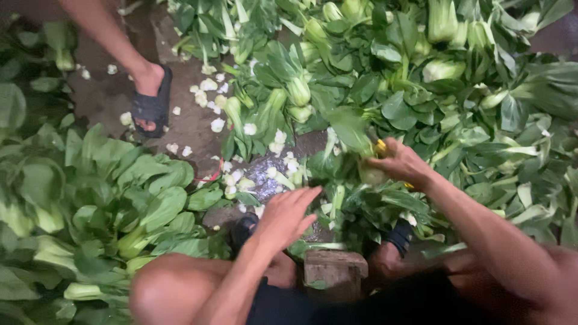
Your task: The person sits on the floor among large piles of leafy green vegetables and uses a small knife to trim the root ends off bok choy heads one at a time, then tosses each trimmed head onto a growing pile beside them while discarded leaves and roots accumulate on the floor.
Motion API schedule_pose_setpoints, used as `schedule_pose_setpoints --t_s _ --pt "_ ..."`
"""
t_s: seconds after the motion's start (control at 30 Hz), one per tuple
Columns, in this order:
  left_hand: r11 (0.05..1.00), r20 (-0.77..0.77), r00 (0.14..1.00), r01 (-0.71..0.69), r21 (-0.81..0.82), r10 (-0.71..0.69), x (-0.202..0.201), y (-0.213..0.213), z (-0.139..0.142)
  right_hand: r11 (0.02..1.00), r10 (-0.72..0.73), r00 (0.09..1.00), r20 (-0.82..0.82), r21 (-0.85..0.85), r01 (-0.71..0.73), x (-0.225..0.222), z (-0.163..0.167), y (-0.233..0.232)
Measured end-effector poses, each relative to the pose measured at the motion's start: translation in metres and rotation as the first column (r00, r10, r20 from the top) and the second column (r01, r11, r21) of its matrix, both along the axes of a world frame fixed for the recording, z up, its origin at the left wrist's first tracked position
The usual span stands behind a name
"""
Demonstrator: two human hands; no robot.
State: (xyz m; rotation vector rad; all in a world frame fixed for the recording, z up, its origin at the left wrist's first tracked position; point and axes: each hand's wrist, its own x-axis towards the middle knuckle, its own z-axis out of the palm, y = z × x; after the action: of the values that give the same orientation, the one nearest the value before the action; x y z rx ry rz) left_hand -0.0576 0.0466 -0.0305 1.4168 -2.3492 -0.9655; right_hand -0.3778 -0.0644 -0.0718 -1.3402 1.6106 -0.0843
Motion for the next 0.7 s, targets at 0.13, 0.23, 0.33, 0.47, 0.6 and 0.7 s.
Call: schedule_pose_setpoints --t_s 0.13,0.23,0.33,0.47,0.6,0.7 --pt "0.844 -0.168 0.982 -0.165 -0.51 0.091 -0.034 -0.002 -0.004 0.993 0.121 0.982 0.143 -0.021 -0.119 0.051 0.089 0.028" --pt "0.935 -0.4 0.908 -0.24 -0.263 0.12 -0.037 0.006 -0.004 0.995 0.012 0.95 0.311 0.088 -0.042 0.074 0.123 0.059" --pt "0.928 -0.514 0.817 -0.359 -0.097 0.263 -0.022 0.016 0.001 1.0 0.016 0.923 0.384 -0.016 -0.011 0.082 0.141 0.079" --pt "0.908 -0.597 0.697 -0.207 0.363 0.397 -0.005 0.02 0.01 0.642 0.475 0.868 -0.144 -0.618 -0.454 0.081 0.156 0.086" --pt "0.916 -0.629 0.708 -0.064 0.396 0.321 0.0 0.021 0.01 0.333 0.605 0.681 -0.412 -0.646 -0.687 0.076 0.162 0.091" --pt "0.926 -0.644 0.724 0.02 0.377 0.246 0.002 0.024 0.004 0.209 0.634 0.62 -0.462 -0.669 -0.713 0.074 0.152 0.094"
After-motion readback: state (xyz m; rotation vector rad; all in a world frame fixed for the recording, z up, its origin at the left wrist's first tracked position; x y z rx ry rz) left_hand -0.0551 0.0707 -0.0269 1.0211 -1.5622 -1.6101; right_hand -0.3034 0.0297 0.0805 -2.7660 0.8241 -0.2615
